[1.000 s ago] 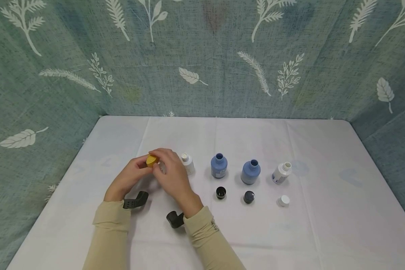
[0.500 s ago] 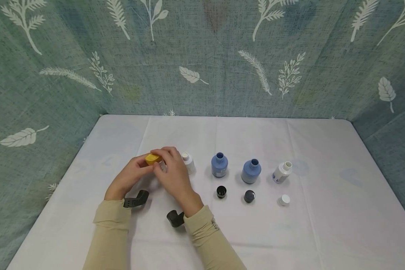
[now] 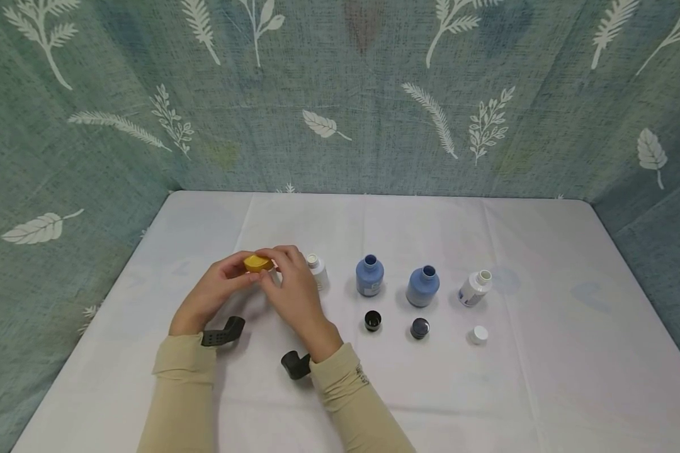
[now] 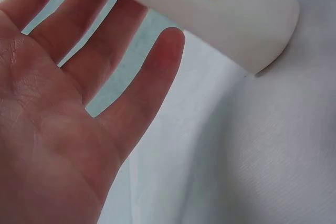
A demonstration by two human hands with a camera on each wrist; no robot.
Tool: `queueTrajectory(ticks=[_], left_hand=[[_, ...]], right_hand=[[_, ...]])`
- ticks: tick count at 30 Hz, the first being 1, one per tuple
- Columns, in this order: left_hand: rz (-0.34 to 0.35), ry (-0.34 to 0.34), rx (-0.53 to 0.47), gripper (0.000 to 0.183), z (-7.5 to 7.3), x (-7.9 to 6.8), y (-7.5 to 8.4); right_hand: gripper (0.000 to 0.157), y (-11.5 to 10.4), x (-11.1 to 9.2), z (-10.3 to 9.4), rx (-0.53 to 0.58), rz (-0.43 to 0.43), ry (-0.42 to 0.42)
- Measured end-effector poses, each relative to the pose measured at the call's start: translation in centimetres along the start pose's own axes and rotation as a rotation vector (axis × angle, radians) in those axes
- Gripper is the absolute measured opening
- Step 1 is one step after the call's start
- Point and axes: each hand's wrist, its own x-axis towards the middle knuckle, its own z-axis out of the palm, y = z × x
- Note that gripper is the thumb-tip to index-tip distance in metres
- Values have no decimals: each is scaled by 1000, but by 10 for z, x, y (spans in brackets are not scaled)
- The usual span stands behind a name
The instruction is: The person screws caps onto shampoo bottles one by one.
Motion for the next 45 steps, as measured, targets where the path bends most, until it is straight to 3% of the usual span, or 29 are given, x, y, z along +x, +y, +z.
queueTrajectory(ticks=[8, 21, 40, 45], left_hand=[[11, 23, -33, 36, -4, 0, -2], [30, 89, -25, 37, -9, 5, -26], [30, 195, 47, 39, -10, 3, -25], [15, 226, 51, 39, -10, -1, -16]], right_hand=[[30, 2, 1, -1, -32, -11, -6], [31, 4, 0, -1, -82, -10, -10], [29, 4, 0, 2, -69, 93, 14], [28, 4, 0, 3, -70, 102, -10]])
